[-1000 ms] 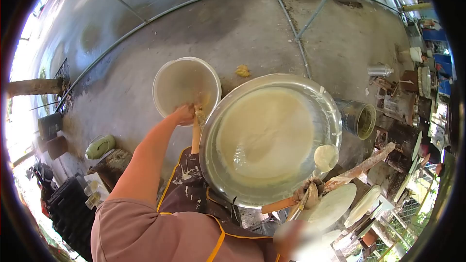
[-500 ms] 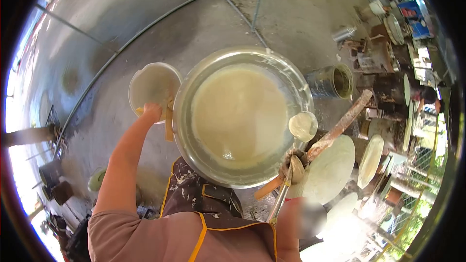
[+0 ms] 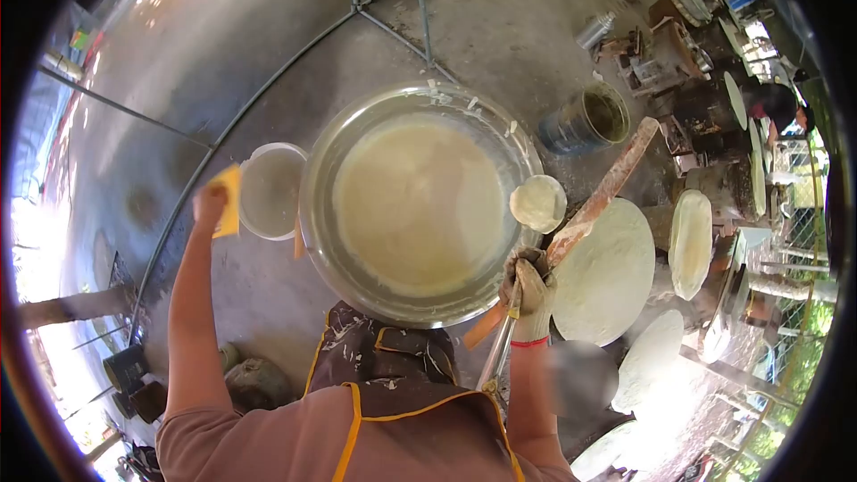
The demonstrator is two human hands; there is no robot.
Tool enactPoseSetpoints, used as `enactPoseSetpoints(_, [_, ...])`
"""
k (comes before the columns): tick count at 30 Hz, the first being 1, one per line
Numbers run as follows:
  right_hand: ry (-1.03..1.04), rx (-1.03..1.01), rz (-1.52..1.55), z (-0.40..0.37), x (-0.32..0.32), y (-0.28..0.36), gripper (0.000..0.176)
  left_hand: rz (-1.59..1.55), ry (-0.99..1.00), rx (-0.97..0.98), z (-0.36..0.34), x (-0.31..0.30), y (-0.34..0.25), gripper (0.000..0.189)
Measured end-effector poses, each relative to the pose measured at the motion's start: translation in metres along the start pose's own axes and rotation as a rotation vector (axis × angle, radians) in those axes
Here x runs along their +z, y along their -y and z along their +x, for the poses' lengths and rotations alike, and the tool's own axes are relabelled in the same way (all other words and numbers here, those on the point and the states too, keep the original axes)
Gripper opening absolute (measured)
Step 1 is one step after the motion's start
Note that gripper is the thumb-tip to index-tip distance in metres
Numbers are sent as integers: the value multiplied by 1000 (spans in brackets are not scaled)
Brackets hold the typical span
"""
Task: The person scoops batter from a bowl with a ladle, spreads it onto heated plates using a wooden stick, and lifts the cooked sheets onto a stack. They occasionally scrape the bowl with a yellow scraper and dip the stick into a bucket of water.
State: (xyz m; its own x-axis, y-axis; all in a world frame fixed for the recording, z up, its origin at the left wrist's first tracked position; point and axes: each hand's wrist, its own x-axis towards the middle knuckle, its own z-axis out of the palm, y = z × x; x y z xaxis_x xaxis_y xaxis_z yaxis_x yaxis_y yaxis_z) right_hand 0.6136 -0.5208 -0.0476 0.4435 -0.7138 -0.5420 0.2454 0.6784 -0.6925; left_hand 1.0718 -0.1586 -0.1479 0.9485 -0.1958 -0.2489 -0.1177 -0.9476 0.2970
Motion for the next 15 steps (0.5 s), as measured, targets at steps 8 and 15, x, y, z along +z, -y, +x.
enactPoseSetpoints(8, [-89,60,-18,13,3,-1,13,-619,-115,-32,-61,159,-118,27])
enactPoseSetpoints(15, [-182,-2,167,41,-40,-37,15,-292,-278,219,39,267,-252,23])
